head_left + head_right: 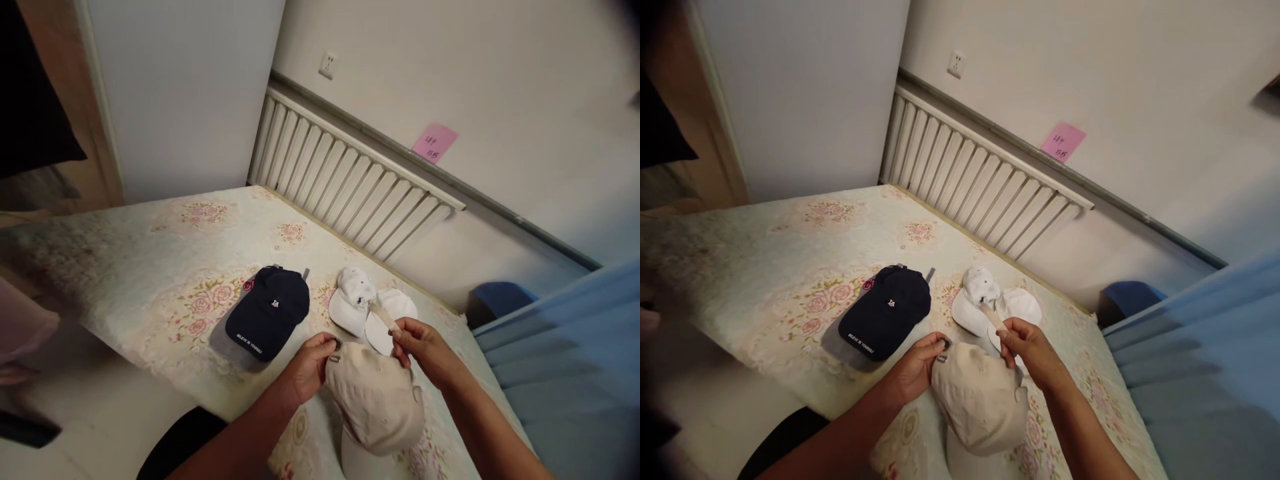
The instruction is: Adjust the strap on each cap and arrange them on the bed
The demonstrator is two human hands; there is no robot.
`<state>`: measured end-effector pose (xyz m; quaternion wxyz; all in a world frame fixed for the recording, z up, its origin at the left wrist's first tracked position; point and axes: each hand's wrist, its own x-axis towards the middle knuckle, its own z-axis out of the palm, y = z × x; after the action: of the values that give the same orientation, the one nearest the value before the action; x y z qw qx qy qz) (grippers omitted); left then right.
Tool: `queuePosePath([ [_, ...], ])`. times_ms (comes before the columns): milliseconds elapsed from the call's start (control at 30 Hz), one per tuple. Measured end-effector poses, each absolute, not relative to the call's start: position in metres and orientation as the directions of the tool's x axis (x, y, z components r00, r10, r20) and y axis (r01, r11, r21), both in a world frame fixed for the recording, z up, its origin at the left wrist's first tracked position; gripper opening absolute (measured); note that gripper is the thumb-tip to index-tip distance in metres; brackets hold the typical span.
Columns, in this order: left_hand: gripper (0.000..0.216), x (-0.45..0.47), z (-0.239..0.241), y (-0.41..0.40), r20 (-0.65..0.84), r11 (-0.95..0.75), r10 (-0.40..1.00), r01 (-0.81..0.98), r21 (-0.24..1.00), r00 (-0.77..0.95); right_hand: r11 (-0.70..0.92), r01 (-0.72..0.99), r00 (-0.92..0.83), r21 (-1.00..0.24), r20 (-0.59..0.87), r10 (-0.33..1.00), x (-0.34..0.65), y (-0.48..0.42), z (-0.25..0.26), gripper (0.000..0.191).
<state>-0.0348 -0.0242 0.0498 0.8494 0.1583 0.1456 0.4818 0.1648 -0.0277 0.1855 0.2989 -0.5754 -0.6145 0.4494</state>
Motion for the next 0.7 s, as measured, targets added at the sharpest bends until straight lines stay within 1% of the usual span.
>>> queuePosePath([
  [67,0.023,-0.035,0.057,-0.031,-0.106,0.485,0.863,-0.754,0.443,0.494,-0.061,0.419,-0.149,-0.906,-0.135,0.98,0.167,-0.036,0.191,0.023],
  [133,0.025,-0.035,0.068,-0.038,-0.099,0.473,0.863,-0.723,0.504,0.495,-0.048,0.407,-0.138,-0.912,-0.114,0.984,0.17,-0.044,0.197,0.024],
  [233,0.025,-0.032,0.089,-0.049,-0.104,0.421,0.875,-0.634,0.648,0.474,-0.025,0.389,-0.117,-0.921,-0.076,0.99,0.175,-0.056,0.205,0.025],
  [300,0.024,-0.029,0.104,-0.057,-0.116,0.36,0.899,-0.562,0.745,0.422,-0.014,0.376,-0.097,-0.926,-0.054,0.994,0.178,-0.064,0.21,0.026],
  [367,0.022,-0.024,0.117,-0.065,-0.113,0.29,0.929,-0.503,0.814,0.353,-0.007,0.362,-0.08,-0.932,-0.038,0.996,0.18,-0.072,0.214,0.026],
  [533,0.02,-0.01,0.136,-0.082,-0.1,0.187,0.97,-0.426,0.885,0.22,0.026,0.328,-0.064,-0.944,0.005,0.998,0.185,-0.095,0.223,0.026],
  [700,0.02,0.003,0.143,-0.096,-0.07,0.13,0.982,-0.354,0.926,0.177,0.048,0.309,-0.044,-0.95,0.036,0.998,0.193,-0.12,0.231,0.026],
])
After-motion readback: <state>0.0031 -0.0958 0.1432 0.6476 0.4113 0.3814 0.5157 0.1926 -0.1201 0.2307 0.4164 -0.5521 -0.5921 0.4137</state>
